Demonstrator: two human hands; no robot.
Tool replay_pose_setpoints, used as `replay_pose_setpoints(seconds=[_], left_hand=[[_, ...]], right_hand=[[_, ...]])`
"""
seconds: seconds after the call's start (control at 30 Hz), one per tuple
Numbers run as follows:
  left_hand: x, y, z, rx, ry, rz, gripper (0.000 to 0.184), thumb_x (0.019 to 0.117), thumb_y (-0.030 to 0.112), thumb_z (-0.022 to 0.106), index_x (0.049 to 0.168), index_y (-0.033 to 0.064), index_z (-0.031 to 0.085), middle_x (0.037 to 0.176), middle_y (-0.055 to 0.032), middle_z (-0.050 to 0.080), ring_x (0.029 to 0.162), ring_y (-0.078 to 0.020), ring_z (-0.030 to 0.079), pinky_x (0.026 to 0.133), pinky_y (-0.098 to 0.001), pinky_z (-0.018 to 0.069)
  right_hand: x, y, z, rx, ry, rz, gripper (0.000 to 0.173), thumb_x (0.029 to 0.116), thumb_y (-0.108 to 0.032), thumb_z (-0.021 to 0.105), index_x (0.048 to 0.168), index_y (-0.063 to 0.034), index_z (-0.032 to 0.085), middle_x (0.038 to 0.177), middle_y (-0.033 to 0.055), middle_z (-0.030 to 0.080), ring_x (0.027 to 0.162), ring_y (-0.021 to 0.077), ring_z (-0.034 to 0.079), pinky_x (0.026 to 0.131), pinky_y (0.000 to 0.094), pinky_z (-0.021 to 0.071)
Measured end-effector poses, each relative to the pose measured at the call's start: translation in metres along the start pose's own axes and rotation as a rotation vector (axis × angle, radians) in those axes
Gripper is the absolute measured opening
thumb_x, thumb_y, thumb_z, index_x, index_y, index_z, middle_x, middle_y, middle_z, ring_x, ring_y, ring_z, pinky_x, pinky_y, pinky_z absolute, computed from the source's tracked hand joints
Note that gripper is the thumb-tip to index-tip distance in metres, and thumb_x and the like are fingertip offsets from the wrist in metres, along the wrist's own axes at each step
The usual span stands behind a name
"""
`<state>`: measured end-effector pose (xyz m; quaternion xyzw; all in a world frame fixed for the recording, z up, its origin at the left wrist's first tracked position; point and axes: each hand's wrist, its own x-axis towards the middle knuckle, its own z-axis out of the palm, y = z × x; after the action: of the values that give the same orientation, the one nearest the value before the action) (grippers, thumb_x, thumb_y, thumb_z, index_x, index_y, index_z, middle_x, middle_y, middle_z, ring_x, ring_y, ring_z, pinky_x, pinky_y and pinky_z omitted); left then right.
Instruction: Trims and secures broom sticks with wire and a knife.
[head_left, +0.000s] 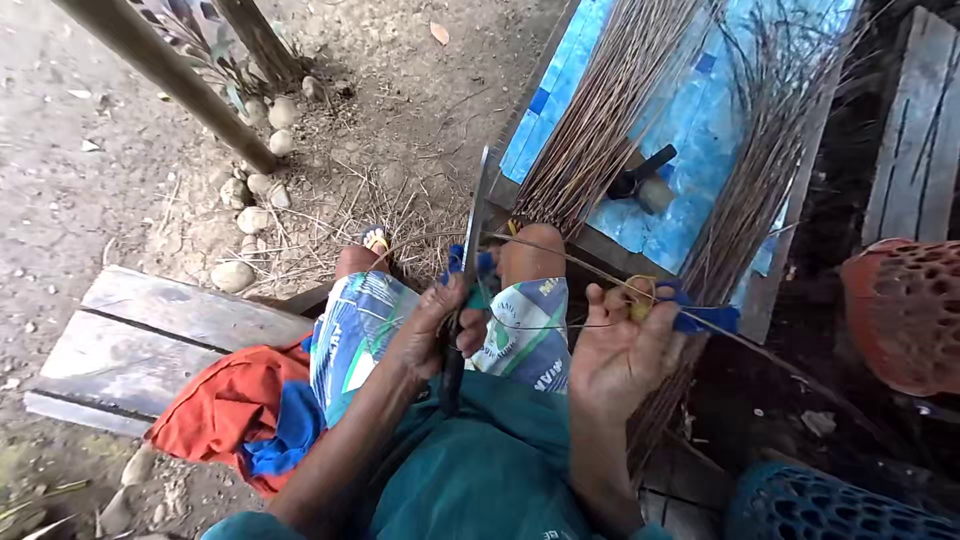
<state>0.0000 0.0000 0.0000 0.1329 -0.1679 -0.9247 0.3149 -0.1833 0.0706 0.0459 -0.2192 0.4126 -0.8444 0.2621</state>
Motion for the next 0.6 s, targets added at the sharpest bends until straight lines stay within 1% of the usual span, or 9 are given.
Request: replay_pose_setpoints(seconds=[0.07,0.13,0.27,0.3,0.33,0.37,0.47,0.53,0.6], left_hand=[[0.002,0.007,-0.005,0.006,0.020,0.020,0.032,0.0982,0.046,0.065,0.096,0.0137,0.067,0.064,0.0015,0.060,0.053,-0.0079,0.059,0.055,-0.0230,0.0528],[0.004,0.016,-0.007,0.060,0.032,0.013,0.034,0.0988,0.046,0.064,0.098,0.0122,0.065,0.064,0.0007,0.059,0.052,-0.0084,0.058,0.053,-0.0227,0.0531],[0.006,0.026,-0.004,0.053,-0.044,0.042,0.033,0.0985,0.046,0.064,0.102,0.0131,0.065,0.065,0.0010,0.059,0.053,-0.0091,0.059,0.053,-0.0234,0.0531],[0.007,0.028,-0.002,0.010,-0.067,0.053,0.035,0.0978,0.047,0.065,0.109,0.0131,0.066,0.065,0.0012,0.060,0.053,-0.0094,0.059,0.054,-0.0239,0.0534],[0.008,0.030,-0.001,-0.030,-0.093,0.068,0.041,0.0987,0.047,0.063,0.122,0.0132,0.063,0.067,0.0013,0.060,0.054,-0.0095,0.059,0.054,-0.0241,0.0539],[0.010,0.032,0.000,-0.061,-0.108,0.080,0.046,0.0995,0.047,0.062,0.131,0.0130,0.060,0.068,0.0011,0.060,0.053,-0.0096,0.059,0.053,-0.0241,0.0538],[0.012,0.041,0.001,0.003,-0.054,0.090,0.045,0.1010,0.046,0.059,0.128,0.0100,0.062,0.066,0.0011,0.058,0.051,-0.0094,0.056,0.051,-0.0249,0.0528],[0.008,0.041,-0.002,0.051,-0.040,0.060,0.046,0.1002,0.046,0.061,0.123,0.0064,0.063,0.063,0.0004,0.057,0.049,-0.0096,0.056,0.049,-0.0250,0.0533],[-0.001,0.034,-0.012,0.090,-0.125,-0.012,0.046,0.0992,0.046,0.063,0.120,0.0056,0.065,0.065,0.0007,0.059,0.051,-0.0086,0.058,0.051,-0.0242,0.0537]], right_hand=[[-0.003,-0.003,-0.008,0.005,0.028,0.025,0.016,0.1063,-0.022,0.053,0.109,-0.0182,0.069,0.097,0.0014,0.074,0.089,0.0153,0.073,0.088,0.0379,0.0619],[-0.001,-0.009,-0.012,0.003,0.034,0.010,0.016,0.1075,-0.020,0.050,0.109,-0.0155,0.065,0.096,0.0036,0.073,0.088,0.0171,0.073,0.088,0.0393,0.0621],[0.005,-0.024,-0.015,0.015,0.080,-0.055,0.026,0.1099,-0.016,0.041,0.107,-0.0110,0.066,0.095,0.0057,0.074,0.088,0.0183,0.074,0.088,0.0385,0.0627],[0.005,-0.026,-0.017,0.009,0.087,-0.072,0.024,0.1099,-0.016,0.041,0.107,-0.0106,0.065,0.095,0.0062,0.074,0.088,0.0187,0.074,0.087,0.0389,0.0629],[0.005,-0.028,-0.018,-0.002,0.086,-0.084,0.022,0.1095,-0.015,0.043,0.108,-0.0102,0.065,0.095,0.0066,0.074,0.088,0.0188,0.075,0.087,0.0391,0.0632],[0.004,-0.028,-0.021,-0.016,0.076,-0.083,0.020,0.1088,-0.015,0.045,0.108,-0.0108,0.064,0.096,0.0062,0.074,0.088,0.0183,0.075,0.087,0.0387,0.0631],[-0.006,-0.020,-0.024,-0.025,0.050,-0.026,0.013,0.1053,-0.017,0.055,0.107,-0.0141,0.067,0.096,0.0044,0.075,0.088,0.0172,0.074,0.088,0.0382,0.0628],[-0.011,-0.013,-0.023,-0.035,0.070,-0.014,0.012,0.1055,-0.016,0.054,0.109,-0.0135,0.065,0.096,0.0053,0.074,0.087,0.0189,0.075,0.086,0.0389,0.0635],[-0.012,-0.008,-0.023,-0.046,0.100,-0.006,0.012,0.1061,-0.014,0.052,0.110,-0.0126,0.063,0.095,0.0058,0.074,0.086,0.0193,0.075,0.085,0.0391,0.0638]])
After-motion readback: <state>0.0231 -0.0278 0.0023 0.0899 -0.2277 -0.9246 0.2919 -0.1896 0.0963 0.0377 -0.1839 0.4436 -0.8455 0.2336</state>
